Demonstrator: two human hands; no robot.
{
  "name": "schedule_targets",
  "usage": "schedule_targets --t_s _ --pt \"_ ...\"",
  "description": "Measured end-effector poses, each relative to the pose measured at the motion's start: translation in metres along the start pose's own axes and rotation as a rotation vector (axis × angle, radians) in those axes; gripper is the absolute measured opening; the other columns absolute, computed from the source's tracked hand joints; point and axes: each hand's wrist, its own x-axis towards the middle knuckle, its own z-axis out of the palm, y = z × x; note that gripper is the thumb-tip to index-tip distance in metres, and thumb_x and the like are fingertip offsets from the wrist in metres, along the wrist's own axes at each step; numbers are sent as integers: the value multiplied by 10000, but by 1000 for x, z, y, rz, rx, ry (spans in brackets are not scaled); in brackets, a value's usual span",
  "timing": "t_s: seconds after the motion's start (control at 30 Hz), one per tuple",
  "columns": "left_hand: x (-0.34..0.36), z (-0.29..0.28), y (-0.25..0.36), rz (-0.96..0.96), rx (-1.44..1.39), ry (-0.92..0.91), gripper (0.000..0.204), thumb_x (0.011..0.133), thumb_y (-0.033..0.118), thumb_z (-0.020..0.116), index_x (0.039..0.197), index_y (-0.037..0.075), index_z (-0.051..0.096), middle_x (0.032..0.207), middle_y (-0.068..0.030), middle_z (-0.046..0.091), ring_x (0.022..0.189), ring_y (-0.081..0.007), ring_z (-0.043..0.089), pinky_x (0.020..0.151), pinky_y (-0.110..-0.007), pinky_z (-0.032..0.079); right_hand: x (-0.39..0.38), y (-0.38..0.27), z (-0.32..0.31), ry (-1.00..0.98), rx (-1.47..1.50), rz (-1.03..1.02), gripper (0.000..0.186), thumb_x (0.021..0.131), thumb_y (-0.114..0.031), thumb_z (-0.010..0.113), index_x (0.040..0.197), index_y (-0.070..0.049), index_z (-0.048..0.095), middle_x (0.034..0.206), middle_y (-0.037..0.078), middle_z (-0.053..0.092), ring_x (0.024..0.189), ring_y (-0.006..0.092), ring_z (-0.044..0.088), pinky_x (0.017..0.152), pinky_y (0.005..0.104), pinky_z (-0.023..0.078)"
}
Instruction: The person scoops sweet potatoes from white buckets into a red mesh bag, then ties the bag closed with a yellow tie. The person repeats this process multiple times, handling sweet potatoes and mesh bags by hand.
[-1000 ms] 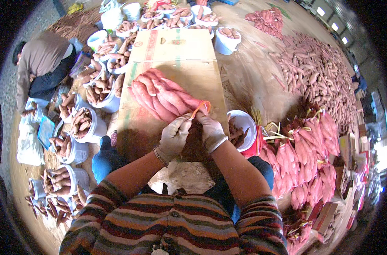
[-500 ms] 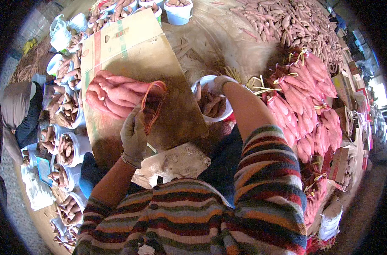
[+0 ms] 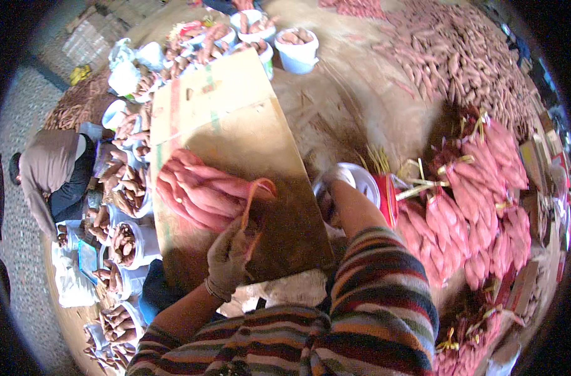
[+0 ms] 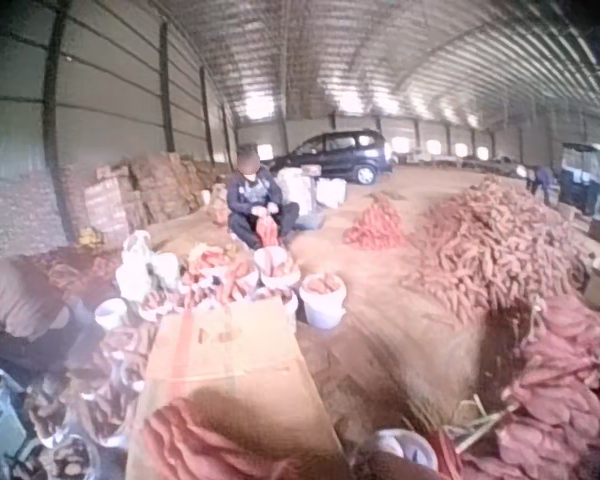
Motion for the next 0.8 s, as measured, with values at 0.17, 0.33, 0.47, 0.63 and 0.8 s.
schedule_targets --t_s 0.17,0.33,0.47,0.63,0.8 --pt "0 -1 -2 -88 -132 -13 312 961 62 498 1246 -60 540 1067 -92 651 967 -129 607 843 -250 477 -3 3 -11 -453 -240 -208 320 928 -273 467 1074 -95 690 1173 139 641 991 302 651 885 436 491" --pt "-6 0 -8 -25 -119 -3 305 945 57 529 1231 -47 561 1067 -89 661 971 -122 613 861 -238 469 -45 10 10 -234 -201 -266 350 942 -272 431 1070 -64 681 1173 161 637 1014 307 643 892 423 496" --pt "-11 -6 -4 -60 53 12 387 916 177 599 1241 -27 552 1041 -139 667 969 -132 623 855 -282 487 -100 5 -19 117 -410 -352 348 921 -273 442 1047 -55 682 1129 164 652 1008 308 644 866 395 512" --pt "-12 -10 0 -109 -45 138 334 892 204 620 1161 7 594 916 -65 643 861 -93 574 761 -273 484 -197 36 -111 498 -351 -102 285 881 -239 492 925 -46 697 985 184 680 905 361 664 784 422 531" --pt "-11 -4 -11 -103 -203 230 149 923 180 588 940 43 645 704 74 505 648 -35 444 577 -237 414 -285 50 -119 327 1338 -260 159 903 -154 557 910 -24 649 797 100 680 653 191 662 441 292 424"
